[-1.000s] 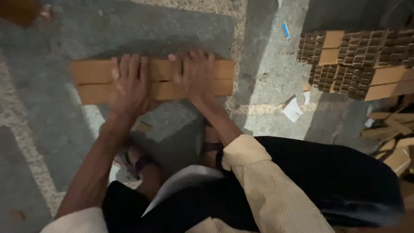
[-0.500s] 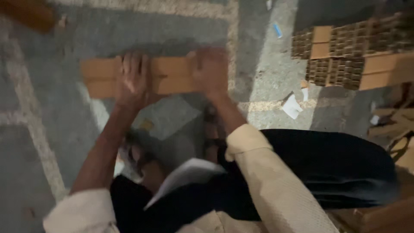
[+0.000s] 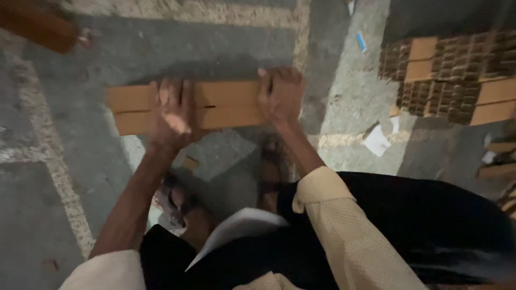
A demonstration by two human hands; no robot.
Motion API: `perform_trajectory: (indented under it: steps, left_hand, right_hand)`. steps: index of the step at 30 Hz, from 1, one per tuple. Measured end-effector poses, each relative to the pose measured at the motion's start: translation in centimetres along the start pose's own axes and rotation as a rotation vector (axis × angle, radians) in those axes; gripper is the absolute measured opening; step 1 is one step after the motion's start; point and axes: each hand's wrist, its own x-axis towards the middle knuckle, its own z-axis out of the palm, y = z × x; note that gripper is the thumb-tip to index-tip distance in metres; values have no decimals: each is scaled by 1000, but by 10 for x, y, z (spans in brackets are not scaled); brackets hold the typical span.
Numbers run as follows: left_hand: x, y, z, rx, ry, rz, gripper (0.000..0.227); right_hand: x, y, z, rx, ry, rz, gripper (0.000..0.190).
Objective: The person sits on the floor and assembles a small cardboard box by hand. They fold the flaps, press the seams to secure the structure, and manipulate the cardboard to form a rectangular container.
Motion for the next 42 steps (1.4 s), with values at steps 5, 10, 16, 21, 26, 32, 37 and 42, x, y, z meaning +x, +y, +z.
perform_trajectory:
  steps: [5,10,16,21,26,32,37,42]
  left_hand:
    - [-7,1,0,-84,50,3,120]
    - [-8,-7,5,-120,90,19,116]
    - [-7,-5,6,-53,-26,-32,98]
    - [-10,-7,7,192,-113,-20,80]
    - [-8,-3,3,-81,-4,-23,112]
    - [-15,-5,11,-29,38,-13,113]
    - [-13,-7,11,-63,16,-12,108]
    - [-21,-6,15,-35,-72,-57,107]
  right_hand:
    - [-16,40,28,233,120,225,43]
    - [-14,73,45,425,29,822,61]
    - [-10,62,30,397,20,776,68]
    - [-11,60,31,385,41,839,73]
    - [-11,73,39,548,18,1060,89]
    - [-12,79,40,634,-30,1274,98]
    - [-7,72,30,440,-31,1163,96]
    - [-17,80,42,307,73,1080,85]
